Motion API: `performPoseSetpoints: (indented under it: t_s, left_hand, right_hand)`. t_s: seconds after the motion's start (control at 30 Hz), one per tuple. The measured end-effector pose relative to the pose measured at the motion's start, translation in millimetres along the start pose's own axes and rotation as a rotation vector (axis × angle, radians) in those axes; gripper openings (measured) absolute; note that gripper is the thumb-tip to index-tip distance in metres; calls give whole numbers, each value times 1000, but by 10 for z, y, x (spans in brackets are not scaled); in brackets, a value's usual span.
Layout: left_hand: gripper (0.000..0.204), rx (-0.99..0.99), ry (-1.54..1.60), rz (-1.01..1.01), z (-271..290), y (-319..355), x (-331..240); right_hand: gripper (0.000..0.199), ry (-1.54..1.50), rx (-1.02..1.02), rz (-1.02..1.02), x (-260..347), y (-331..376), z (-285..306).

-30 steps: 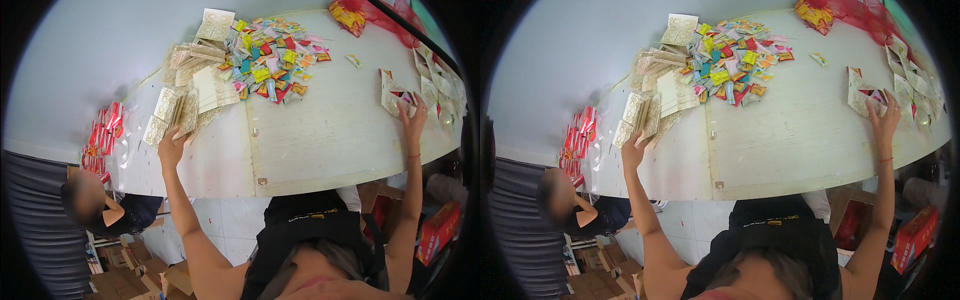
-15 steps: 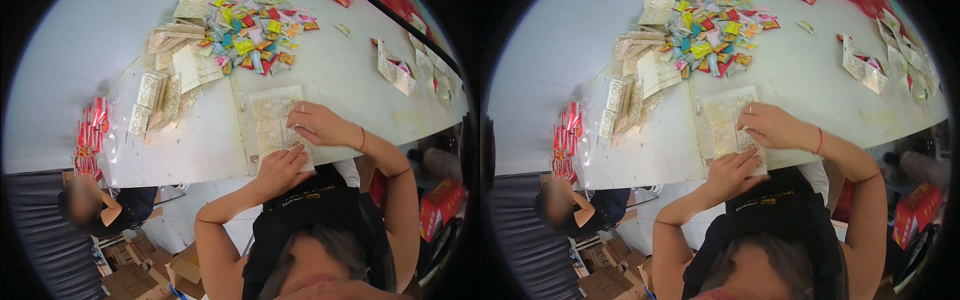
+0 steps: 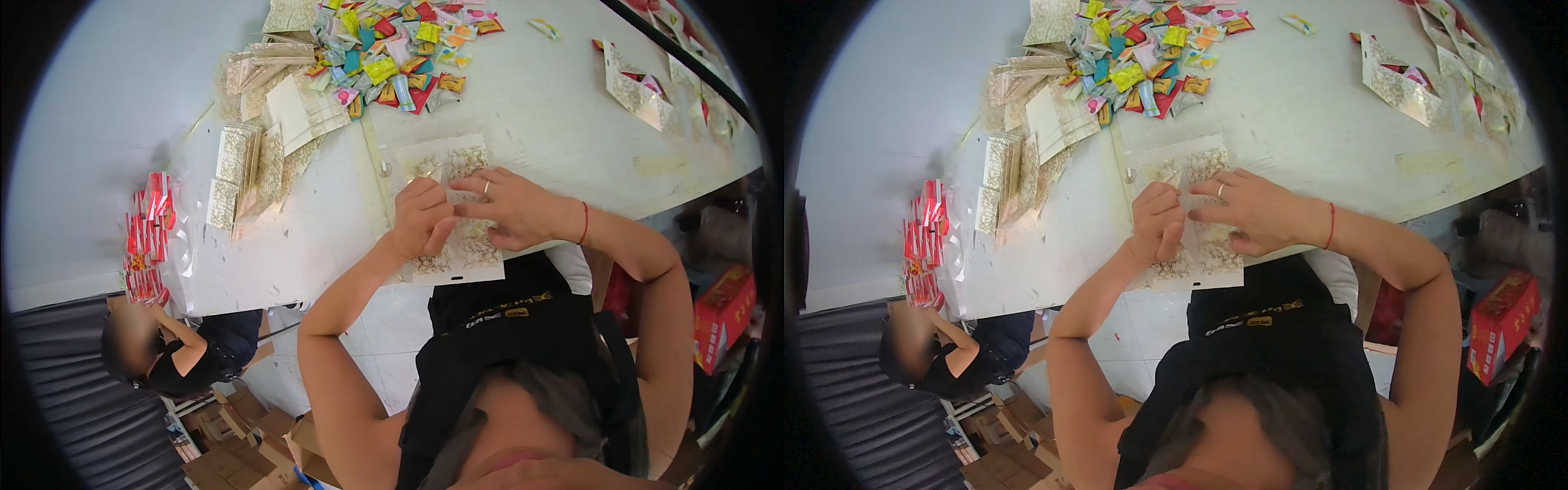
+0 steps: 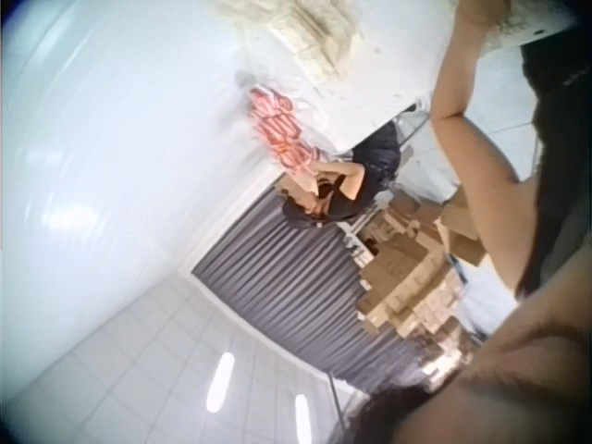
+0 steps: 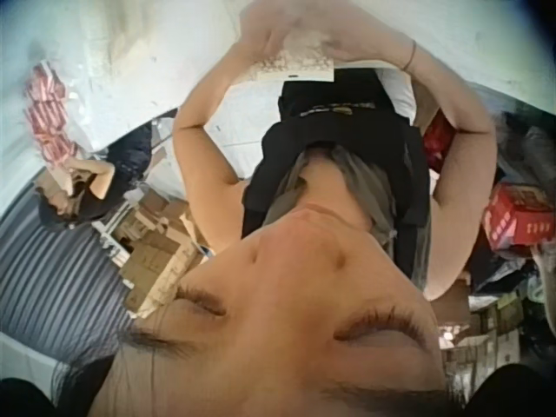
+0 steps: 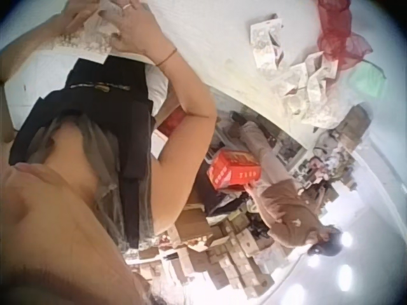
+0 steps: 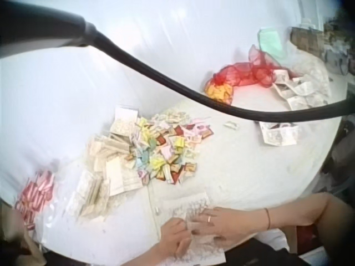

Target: The person places small, individually wrapped candies into small, patterned paper bags. The person then folds the top of the bag to close it and places the finished bag on the table.

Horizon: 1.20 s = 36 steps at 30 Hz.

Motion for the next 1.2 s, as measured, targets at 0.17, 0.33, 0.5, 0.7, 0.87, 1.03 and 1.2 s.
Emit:
performPoseSetpoints:
  t_s: [0.17,0.33,0.5,0.7,0.87,1.03,1.2]
  left_hand:
    - [24,-127,20,-54,39,26,-13]
    - [23,-13,-67,-85,51,-40,-151]
    - [11,147,-170,-9,167,-191,-293]
    - [34,499,-395,336,140,-218,-259]
    - [57,663,-373,436,120,-360,-281]
    - [67,550,-262,169,152,-413,-255]
    - [69,732,-135,303,68,-453,-134]
  right_hand:
    - [34,-28,56,152,0,-234,-151]
    - [18,-147,-180,334,-80,-211,-258]
    - [20,134,-356,386,-10,-56,252]
    - [23,152,-249,438,8,-80,359]
    - [16,148,-186,346,-143,-27,409]
    - [11,-43,-241,195,-190,-100,451]
    - [22,-284,-417,-230,-898,-646,473]
Point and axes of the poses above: each hand's wrist, its own y-axis away from the middle knuckle, its own z-axis out of the back of the hand, x = y × z, the point moved 6 cm from there along -y, towards the middle knuckle, and after that the axes turned 5 degrees about z, right-handed, at the moved point
